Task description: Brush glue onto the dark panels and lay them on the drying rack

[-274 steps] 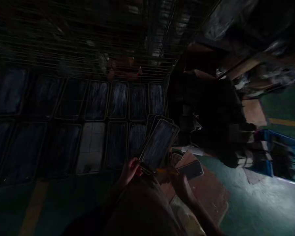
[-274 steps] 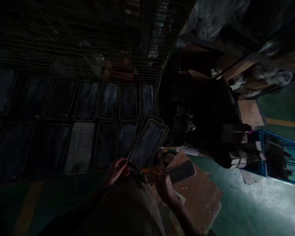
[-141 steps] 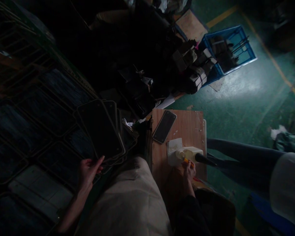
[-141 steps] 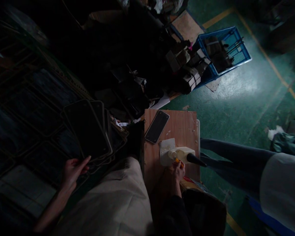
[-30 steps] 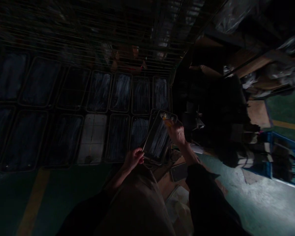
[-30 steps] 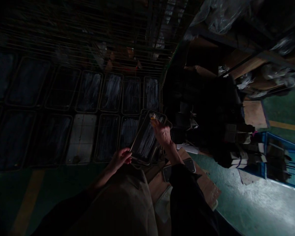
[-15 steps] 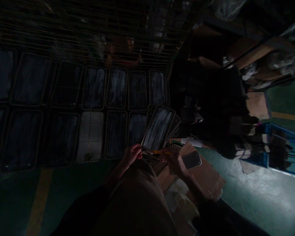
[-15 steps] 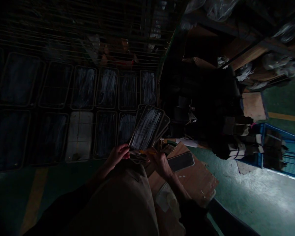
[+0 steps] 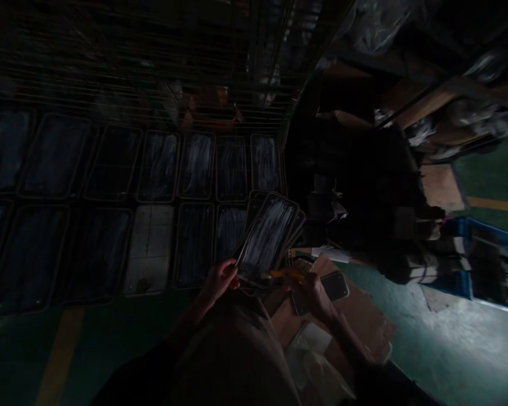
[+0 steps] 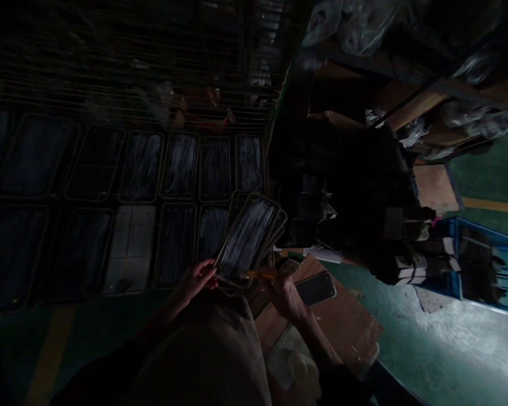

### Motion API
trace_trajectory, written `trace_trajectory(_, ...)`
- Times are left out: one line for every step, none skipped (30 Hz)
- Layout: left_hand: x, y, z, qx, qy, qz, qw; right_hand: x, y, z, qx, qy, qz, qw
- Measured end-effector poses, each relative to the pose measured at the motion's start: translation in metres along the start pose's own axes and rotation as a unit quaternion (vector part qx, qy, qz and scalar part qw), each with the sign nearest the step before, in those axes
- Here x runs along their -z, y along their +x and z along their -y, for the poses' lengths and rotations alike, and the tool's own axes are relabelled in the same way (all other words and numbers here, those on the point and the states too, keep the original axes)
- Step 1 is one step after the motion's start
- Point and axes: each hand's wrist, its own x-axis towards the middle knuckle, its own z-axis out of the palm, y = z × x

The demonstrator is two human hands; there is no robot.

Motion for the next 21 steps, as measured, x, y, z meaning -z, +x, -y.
trace_trajectory(0.0, 0.001, 0.0, 0.0, 0.009, -0.002, 1.0, 0.008, 0.014, -0.006, 0.009, -0.01, -0.026, 1.0)
trace_trajectory(-0.001, 0.003, 0.001, 0.003, 0.019, -0.003, 1.0, 0.017, 0.03, -0.011, 0.019, -0.026, -0.06, 0.998)
trace_trajectory(-0.001, 0.004, 0.001, 0.008, 0.026, -0.003, 1.0, 0.026, 0.048, -0.016, 0.029, -0.047, -0.096, 0.994)
trace_trajectory(-0.002, 0.006, 0.0, 0.013, 0.032, -0.003, 0.999, 0.033, 0.065, -0.019, 0.04, -0.066, -0.135, 0.988)
trace_trajectory(-0.002, 0.006, 0.0, 0.017, 0.037, -0.003, 0.999, 0.037, 0.08, -0.021, 0.048, -0.081, -0.172, 0.981)
trace_trajectory(-0.002, 0.007, -0.001, 0.019, 0.041, -0.002, 0.999, 0.04, 0.093, -0.021, 0.057, -0.092, -0.201, 0.974)
trace_trajectory(-0.003, 0.007, -0.002, 0.019, 0.043, 0.001, 0.999, 0.039, 0.103, -0.019, 0.065, -0.098, -0.221, 0.968)
trace_trajectory(-0.003, 0.006, -0.003, 0.018, 0.046, 0.006, 0.999, 0.036, 0.11, -0.018, 0.072, -0.1, -0.225, 0.967)
trace_trajectory(-0.004, 0.006, -0.004, 0.016, 0.049, 0.012, 0.999, 0.032, 0.115, -0.016, 0.08, -0.099, -0.215, 0.968)
trace_trajectory(-0.004, 0.005, -0.004, 0.016, 0.048, 0.017, 0.999, 0.027, 0.118, -0.016, 0.088, -0.099, -0.197, 0.972)
trace_trajectory(-0.005, 0.005, -0.005, 0.016, 0.043, 0.019, 0.999, 0.023, 0.12, -0.016, 0.093, -0.097, -0.175, 0.975)
trace_trajectory(-0.005, 0.005, -0.006, 0.02, 0.033, 0.016, 0.999, 0.019, 0.122, -0.019, 0.095, -0.093, -0.162, 0.978)
trace_trajectory(-0.006, 0.005, -0.007, 0.028, 0.02, 0.011, 0.999, 0.018, 0.123, -0.023, 0.09, -0.088, -0.167, 0.978)
trace_trajectory(-0.007, 0.005, -0.008, 0.038, 0.004, 0.005, 0.999, 0.018, 0.124, -0.028, 0.08, -0.083, -0.187, 0.976)
trace_trajectory(-0.007, 0.005, -0.008, 0.048, -0.012, 0.003, 0.999, 0.02, 0.125, -0.033, 0.067, -0.077, -0.218, 0.971)
trace_trajectory(-0.007, 0.006, -0.009, 0.057, -0.025, 0.004, 0.998, 0.023, 0.126, -0.038, 0.053, -0.073, -0.251, 0.964)
trace_trajectory(-0.007, 0.006, -0.01, 0.065, -0.035, 0.01, 0.997, 0.028, 0.126, -0.042, 0.041, -0.073, -0.28, 0.956)
trace_trajectory(-0.007, 0.006, -0.012, 0.069, -0.042, 0.019, 0.997, 0.032, 0.124, -0.044, 0.032, -0.077, -0.303, 0.949)
trace_trajectory(-0.006, 0.005, -0.013, 0.069, -0.05, 0.03, 0.996, 0.035, 0.121, -0.046, 0.026, -0.085, -0.318, 0.944)
trace_trajectory(-0.005, 0.003, -0.015, 0.066, -0.057, 0.045, 0.995, 0.038, 0.115, -0.046, 0.023, -0.092, -0.331, 0.939)
trace_trajectory(-0.003, 0.001, -0.018, 0.061, -0.067, 0.063, 0.994, 0.04, 0.107, -0.045, 0.021, -0.097, -0.344, 0.934)
